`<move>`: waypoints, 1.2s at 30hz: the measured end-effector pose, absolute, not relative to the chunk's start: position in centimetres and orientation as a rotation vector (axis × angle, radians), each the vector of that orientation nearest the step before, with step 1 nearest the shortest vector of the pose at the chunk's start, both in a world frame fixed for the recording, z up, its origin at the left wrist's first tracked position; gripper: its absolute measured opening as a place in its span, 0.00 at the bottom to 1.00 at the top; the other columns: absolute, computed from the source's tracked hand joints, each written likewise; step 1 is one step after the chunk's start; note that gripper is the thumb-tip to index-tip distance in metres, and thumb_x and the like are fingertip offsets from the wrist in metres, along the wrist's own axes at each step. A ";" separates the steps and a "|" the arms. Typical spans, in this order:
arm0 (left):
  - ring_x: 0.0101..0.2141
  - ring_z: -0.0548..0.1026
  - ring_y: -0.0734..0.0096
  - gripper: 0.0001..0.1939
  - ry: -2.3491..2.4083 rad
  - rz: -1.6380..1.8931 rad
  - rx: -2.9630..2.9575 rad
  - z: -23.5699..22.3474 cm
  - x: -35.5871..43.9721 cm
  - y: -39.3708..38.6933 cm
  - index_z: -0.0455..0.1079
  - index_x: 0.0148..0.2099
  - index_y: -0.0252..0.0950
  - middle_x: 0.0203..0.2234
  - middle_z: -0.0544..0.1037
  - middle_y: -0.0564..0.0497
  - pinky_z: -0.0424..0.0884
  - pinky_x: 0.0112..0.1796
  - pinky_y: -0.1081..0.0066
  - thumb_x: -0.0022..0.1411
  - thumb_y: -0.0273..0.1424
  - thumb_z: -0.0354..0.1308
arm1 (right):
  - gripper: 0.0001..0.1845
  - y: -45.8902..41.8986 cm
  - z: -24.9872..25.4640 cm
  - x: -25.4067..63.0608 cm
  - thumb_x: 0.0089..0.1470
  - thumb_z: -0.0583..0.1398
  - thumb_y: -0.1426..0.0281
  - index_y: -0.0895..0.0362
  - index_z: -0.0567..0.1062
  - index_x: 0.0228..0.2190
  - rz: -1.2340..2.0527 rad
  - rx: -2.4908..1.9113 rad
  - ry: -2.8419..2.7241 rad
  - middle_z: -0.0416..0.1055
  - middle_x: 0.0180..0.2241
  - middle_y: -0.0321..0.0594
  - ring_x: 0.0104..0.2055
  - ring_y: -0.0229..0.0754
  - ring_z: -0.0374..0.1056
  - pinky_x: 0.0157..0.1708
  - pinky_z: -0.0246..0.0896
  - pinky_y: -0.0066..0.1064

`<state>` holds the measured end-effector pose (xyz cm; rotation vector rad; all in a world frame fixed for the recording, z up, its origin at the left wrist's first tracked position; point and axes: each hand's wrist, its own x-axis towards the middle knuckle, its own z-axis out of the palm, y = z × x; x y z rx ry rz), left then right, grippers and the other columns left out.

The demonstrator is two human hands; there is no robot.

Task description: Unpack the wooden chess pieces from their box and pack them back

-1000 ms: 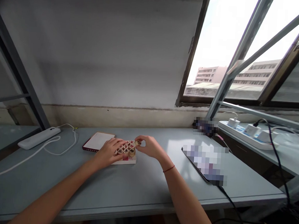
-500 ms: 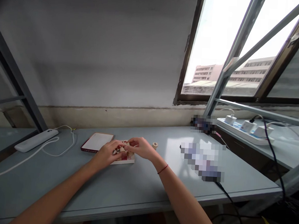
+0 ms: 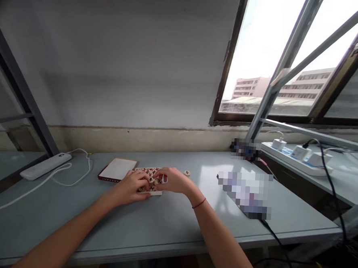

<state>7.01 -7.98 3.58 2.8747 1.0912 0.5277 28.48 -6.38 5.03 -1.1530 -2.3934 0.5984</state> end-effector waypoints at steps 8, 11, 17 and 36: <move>0.41 0.67 0.61 0.11 1.125 0.447 2.879 3.8 6.4 -7.5 0.66 0.33 0.37 0.34 0.72 0.50 0.60 0.39 0.66 0.52 0.39 0.60 | 0.11 -6.4 3.8 27.1 0.45 0.64 0.63 0.56 0.72 0.28 0.523 -1.008 -2.500 0.69 0.29 0.37 0.30 0.38 0.62 0.29 0.54 0.27; 0.40 0.68 0.63 0.10 1.106 0.446 2.852 3.8 6.4 -7.5 0.66 0.33 0.38 0.33 0.72 0.51 0.60 0.39 0.67 0.54 0.38 0.59 | 0.08 -6.5 3.8 26.9 0.48 0.63 0.64 0.56 0.74 0.27 0.512 -0.932 -2.515 0.70 0.29 0.37 0.32 0.38 0.62 0.31 0.54 0.27; 0.44 0.66 0.59 0.16 1.073 0.515 2.879 3.3 6.6 -7.5 0.68 0.44 0.40 0.40 0.71 0.49 0.60 0.44 0.63 0.53 0.38 0.60 | 0.10 -6.2 4.5 27.5 0.51 0.58 0.63 0.54 0.76 0.26 0.512 -0.980 -2.412 0.70 0.27 0.36 0.27 0.35 0.60 0.28 0.54 0.26; 0.50 0.62 0.55 0.13 1.053 0.534 3.057 1.6 7.9 -7.7 0.69 0.41 0.41 0.49 0.67 0.46 0.58 0.47 0.55 0.58 0.42 0.55 | 0.19 -3.0 3.3 34.6 0.42 0.58 0.73 0.57 0.76 0.39 0.440 -2.012 -2.243 0.73 0.33 0.43 0.31 0.40 0.67 0.26 0.54 0.25</move>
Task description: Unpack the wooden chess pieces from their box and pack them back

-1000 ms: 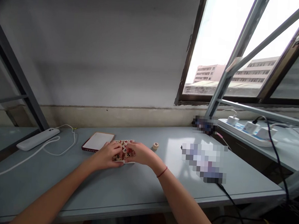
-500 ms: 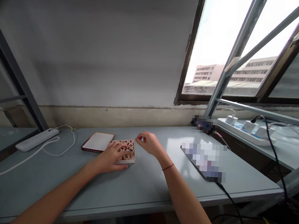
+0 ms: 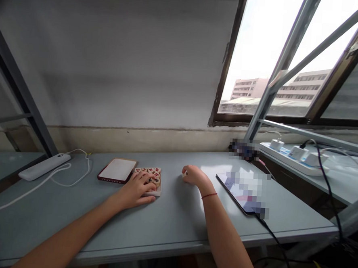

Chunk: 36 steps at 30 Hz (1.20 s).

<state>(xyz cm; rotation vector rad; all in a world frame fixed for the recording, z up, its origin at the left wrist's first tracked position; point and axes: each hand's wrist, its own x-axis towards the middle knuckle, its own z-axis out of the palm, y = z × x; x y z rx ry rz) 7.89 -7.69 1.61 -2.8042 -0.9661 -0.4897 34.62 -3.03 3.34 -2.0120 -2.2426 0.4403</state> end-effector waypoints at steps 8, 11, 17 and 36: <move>0.49 0.66 0.58 0.24 -1.156 -0.878 -2.770 2.3 8.6 -8.1 0.60 0.56 0.40 0.48 0.69 0.45 0.61 0.49 0.58 0.58 0.41 0.55 | 0.16 -5.1 5.0 30.3 0.47 0.59 0.64 0.58 0.74 0.39 0.912 -1.296 -2.152 0.73 0.33 0.41 0.29 0.37 0.66 0.28 0.60 0.26; 0.48 0.68 0.61 0.22 -1.168 -1.035 -2.751 2.5 8.7 -8.1 0.59 0.56 0.40 0.47 0.70 0.46 0.63 0.47 0.61 0.61 0.39 0.53 | 0.16 -5.7 4.5 28.3 0.49 0.60 0.63 0.59 0.73 0.38 1.134 -1.030 -2.033 0.73 0.35 0.42 0.32 0.37 0.68 0.30 0.63 0.28; 0.46 0.69 0.65 0.11 -1.158 -1.158 -2.822 2.7 8.8 -8.3 0.65 0.47 0.38 0.43 0.71 0.48 0.65 0.46 0.64 0.63 0.33 0.51 | 0.15 -5.7 3.5 27.2 0.48 0.62 0.61 0.60 0.71 0.33 1.365 -0.894 -1.885 0.72 0.28 0.40 0.29 0.37 0.68 0.29 0.64 0.29; 0.38 0.70 0.67 0.08 -1.070 -0.731 -2.884 1.7 9.1 -8.2 0.70 0.34 0.38 0.33 0.76 0.52 0.60 0.42 0.65 0.61 0.35 0.54 | 0.14 -5.4 4.4 28.7 0.45 0.62 0.64 0.59 0.71 0.34 1.003 -1.119 -2.022 0.71 0.34 0.40 0.24 0.31 0.62 0.23 0.59 0.25</move>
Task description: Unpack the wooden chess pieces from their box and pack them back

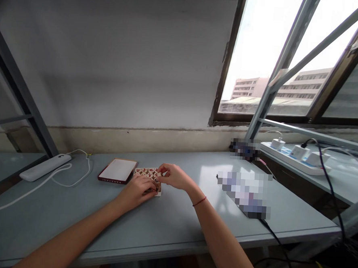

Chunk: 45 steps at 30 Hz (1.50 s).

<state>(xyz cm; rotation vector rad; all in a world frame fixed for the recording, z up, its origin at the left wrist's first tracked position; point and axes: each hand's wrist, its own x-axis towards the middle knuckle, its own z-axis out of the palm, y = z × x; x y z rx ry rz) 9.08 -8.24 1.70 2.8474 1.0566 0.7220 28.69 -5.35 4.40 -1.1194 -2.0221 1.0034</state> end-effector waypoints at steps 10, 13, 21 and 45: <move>0.40 0.68 0.59 0.17 1.276 0.756 2.916 1.2 8.9 -8.0 0.65 0.36 0.36 0.36 0.72 0.46 0.62 0.40 0.61 0.56 0.46 0.56 | 0.14 -6.1 4.4 28.5 0.41 0.60 0.74 0.55 0.74 0.35 0.843 -1.083 -2.351 0.71 0.35 0.36 0.32 0.36 0.67 0.29 0.61 0.25; 0.39 0.68 0.58 0.18 1.343 0.760 2.906 0.9 9.0 -7.9 0.65 0.35 0.36 0.35 0.72 0.46 0.62 0.38 0.62 0.56 0.47 0.56 | 0.13 -6.1 4.2 28.2 0.41 0.61 0.72 0.55 0.73 0.34 0.767 -1.079 -2.377 0.71 0.34 0.36 0.30 0.35 0.66 0.29 0.60 0.25; 0.38 0.68 0.60 0.21 1.382 0.813 2.808 1.4 8.9 -7.8 0.65 0.34 0.37 0.34 0.72 0.49 0.61 0.38 0.63 0.54 0.50 0.56 | 0.04 -6.0 4.2 28.0 0.45 0.60 0.71 0.56 0.76 0.26 0.634 -1.075 -2.396 0.71 0.30 0.38 0.29 0.35 0.65 0.30 0.59 0.26; 0.35 0.74 0.63 0.17 2.138 0.542 2.513 3.4 2.6 -4.0 0.69 0.35 0.34 0.34 0.76 0.44 0.63 0.34 0.69 0.66 0.30 0.39 | 0.14 -4.7 3.1 28.2 0.53 0.54 0.66 0.55 0.71 0.41 0.412 -1.202 -2.143 0.70 0.35 0.40 0.28 0.35 0.63 0.30 0.59 0.29</move>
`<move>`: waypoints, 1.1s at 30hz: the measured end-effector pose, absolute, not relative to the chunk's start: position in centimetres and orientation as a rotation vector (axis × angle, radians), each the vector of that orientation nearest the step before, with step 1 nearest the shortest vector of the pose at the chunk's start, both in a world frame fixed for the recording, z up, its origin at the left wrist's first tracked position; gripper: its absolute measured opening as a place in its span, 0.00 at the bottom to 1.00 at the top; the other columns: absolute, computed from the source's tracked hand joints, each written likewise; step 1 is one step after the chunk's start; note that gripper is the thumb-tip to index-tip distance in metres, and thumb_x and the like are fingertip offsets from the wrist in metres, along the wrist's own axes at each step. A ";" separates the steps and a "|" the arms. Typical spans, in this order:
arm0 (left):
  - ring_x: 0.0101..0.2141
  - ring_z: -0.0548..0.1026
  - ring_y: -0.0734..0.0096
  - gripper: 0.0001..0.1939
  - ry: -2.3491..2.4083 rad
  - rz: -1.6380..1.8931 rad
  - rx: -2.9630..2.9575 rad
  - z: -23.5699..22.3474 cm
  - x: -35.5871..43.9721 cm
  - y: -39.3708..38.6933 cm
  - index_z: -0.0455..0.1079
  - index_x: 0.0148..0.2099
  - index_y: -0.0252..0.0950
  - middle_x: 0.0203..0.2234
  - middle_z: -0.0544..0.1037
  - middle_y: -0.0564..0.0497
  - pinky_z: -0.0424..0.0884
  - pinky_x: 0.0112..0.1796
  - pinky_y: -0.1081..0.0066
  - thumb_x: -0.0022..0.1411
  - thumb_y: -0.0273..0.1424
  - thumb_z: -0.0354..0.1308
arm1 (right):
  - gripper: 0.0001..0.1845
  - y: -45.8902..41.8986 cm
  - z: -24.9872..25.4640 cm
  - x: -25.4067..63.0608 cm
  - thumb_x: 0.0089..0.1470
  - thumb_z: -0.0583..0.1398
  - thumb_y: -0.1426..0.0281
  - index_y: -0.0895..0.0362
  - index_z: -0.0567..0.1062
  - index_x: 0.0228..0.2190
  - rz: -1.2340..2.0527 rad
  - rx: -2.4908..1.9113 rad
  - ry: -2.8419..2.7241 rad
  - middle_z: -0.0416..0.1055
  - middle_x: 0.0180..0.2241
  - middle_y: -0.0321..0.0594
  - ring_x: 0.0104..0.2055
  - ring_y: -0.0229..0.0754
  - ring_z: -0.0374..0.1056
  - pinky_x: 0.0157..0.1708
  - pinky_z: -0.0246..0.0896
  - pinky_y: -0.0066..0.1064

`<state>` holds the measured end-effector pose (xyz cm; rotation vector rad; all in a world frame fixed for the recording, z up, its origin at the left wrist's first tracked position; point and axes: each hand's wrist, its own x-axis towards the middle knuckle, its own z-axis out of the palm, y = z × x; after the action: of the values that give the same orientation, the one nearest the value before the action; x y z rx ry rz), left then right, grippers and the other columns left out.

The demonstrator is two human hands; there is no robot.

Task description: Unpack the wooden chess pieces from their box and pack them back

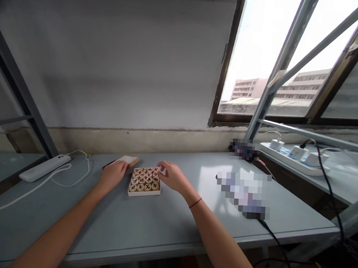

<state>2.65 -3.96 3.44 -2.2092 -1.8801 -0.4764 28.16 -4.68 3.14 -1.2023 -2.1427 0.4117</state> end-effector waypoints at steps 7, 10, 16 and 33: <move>0.34 0.72 0.66 0.18 -1.769 -1.860 -2.091 5.0 2.0 -3.2 0.66 0.35 0.37 0.29 0.74 0.50 0.65 0.34 0.71 0.64 0.43 0.42 | 0.27 -4.6 2.6 27.8 0.52 0.56 0.60 0.54 0.58 0.53 0.407 -1.209 -1.949 0.68 0.44 0.47 0.40 0.43 0.65 0.38 0.62 0.36; 0.30 0.72 0.68 0.20 -1.775 -2.467 -2.157 4.4 3.3 -3.3 0.64 0.31 0.36 0.25 0.73 0.52 0.66 0.30 0.72 0.58 0.50 0.48 | 0.32 -4.7 2.6 27.4 0.52 0.56 0.59 0.52 0.53 0.56 0.555 -1.131 -1.899 0.66 0.48 0.49 0.45 0.45 0.65 0.42 0.62 0.40; 0.30 0.75 0.69 0.20 -2.130 -2.818 -2.055 3.9 5.6 -4.4 0.64 0.46 0.36 0.30 0.76 0.51 0.69 0.30 0.72 0.55 0.42 0.55 | 0.30 -4.7 2.1 26.5 0.55 0.54 0.63 0.51 0.51 0.56 0.922 -0.978 -1.735 0.71 0.31 0.37 0.31 0.38 0.68 0.33 0.64 0.32; 0.39 0.74 0.60 0.20 -2.386 -0.704 -2.462 3.3 4.1 -4.4 0.70 0.38 0.38 0.38 0.78 0.46 0.65 0.37 0.69 0.62 0.42 0.40 | 0.19 -5.3 2.9 26.6 0.53 0.53 0.63 0.56 0.68 0.45 1.233 -1.345 -1.671 0.56 0.14 0.27 0.14 0.30 0.49 0.12 0.41 0.21</move>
<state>4.11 -4.45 3.32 -2.4617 -2.3856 -0.7038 26.58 -5.28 2.91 -1.3452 -1.6706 1.2325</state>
